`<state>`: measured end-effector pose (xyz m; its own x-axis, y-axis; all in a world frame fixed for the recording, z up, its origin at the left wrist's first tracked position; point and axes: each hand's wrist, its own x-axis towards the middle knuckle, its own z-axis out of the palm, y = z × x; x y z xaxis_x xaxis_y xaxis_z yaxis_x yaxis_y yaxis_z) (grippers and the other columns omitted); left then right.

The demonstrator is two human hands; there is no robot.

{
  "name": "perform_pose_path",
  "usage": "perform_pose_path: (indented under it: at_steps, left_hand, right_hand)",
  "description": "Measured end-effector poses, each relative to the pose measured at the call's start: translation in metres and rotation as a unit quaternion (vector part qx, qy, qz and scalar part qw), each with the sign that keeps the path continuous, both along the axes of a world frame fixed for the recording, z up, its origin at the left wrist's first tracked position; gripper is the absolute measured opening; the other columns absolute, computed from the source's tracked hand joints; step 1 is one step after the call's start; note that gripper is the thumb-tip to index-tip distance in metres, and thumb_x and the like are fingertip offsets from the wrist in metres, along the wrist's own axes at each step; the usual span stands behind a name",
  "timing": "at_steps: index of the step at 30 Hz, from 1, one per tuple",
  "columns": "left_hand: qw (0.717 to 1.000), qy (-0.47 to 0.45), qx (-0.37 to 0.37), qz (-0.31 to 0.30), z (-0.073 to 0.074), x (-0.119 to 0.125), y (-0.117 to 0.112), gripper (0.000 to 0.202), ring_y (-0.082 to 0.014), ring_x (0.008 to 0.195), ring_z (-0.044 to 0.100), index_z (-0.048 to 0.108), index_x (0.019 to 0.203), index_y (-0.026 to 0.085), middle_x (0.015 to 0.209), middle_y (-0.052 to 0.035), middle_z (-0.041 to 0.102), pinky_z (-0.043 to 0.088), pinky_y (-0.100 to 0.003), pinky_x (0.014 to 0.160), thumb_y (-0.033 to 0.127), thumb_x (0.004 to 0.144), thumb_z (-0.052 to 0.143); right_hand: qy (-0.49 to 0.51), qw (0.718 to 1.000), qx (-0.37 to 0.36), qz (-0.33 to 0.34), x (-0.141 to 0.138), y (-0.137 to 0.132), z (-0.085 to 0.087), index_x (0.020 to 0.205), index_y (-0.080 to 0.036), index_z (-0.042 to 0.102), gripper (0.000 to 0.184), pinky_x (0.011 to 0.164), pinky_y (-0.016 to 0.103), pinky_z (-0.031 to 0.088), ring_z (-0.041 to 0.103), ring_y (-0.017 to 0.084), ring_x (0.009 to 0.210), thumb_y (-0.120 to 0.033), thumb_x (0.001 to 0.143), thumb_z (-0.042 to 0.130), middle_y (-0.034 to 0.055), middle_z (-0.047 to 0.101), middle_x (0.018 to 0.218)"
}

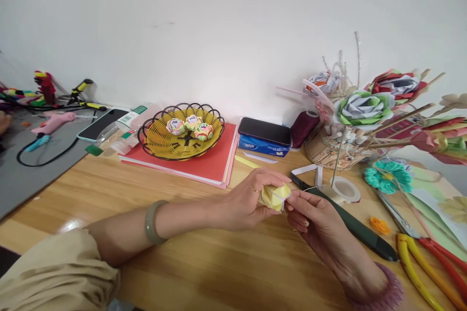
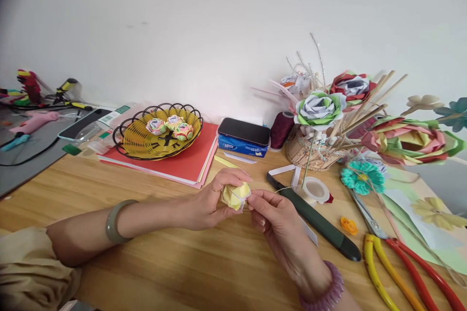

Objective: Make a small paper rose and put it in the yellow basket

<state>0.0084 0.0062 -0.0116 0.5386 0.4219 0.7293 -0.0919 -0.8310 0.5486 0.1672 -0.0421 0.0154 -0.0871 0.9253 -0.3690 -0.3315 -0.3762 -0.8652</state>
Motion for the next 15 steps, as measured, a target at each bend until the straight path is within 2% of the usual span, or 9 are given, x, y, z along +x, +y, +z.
perform_pose_path:
  at_steps: [6, 11, 15]
  left_hand:
    - [1.0, 0.008, 0.016, 0.012, -0.0013, 0.0012, 0.0013, 0.039, -0.0214, 0.107, 0.048, 0.031, 0.115, 0.02, 0.111, -0.0125, 0.049, 0.044, -0.04, 0.09, 0.019, 0.081, 0.05]
    - [0.999, 0.019, 0.036, 0.029, -0.0005, 0.0014, 0.0026, 0.038, -0.022, 0.105, 0.048, 0.032, 0.115, 0.021, 0.11, -0.0123, 0.05, 0.044, -0.04, 0.089, 0.021, 0.081, 0.049]
    - [0.999, 0.029, 0.008, 0.038, -0.002, 0.0, 0.0019, 0.037, -0.0219, 0.107, 0.048, 0.032, 0.115, 0.021, 0.112, -0.0122, 0.05, 0.044, -0.041, 0.089, 0.02, 0.081, 0.048]
  right_hand:
    - [-0.031, 1.0, 0.003, 0.005, 0.001, -0.0009, -0.0033, 0.053, -0.014, 0.061, 0.03, 0.042, 0.023, 0.013, 0.027, 0.003, 0.039, -0.038, 0.055, 0.08, -0.0058, 0.041, 0.039]
    - [-0.056, 0.998, 0.015, 0.02, 0.0016, -0.0015, -0.0002, 0.053, -0.015, 0.059, 0.031, 0.044, 0.025, 0.014, 0.027, 0.005, 0.041, -0.04, 0.058, 0.078, -0.0053, 0.043, 0.039]
    - [-0.075, 0.996, 0.026, 0.031, 0.0021, -0.0022, 0.0036, 0.062, -0.015, 0.064, 0.027, 0.046, 0.026, 0.016, 0.026, 0.006, 0.043, -0.04, 0.061, 0.075, -0.0058, 0.042, 0.041]
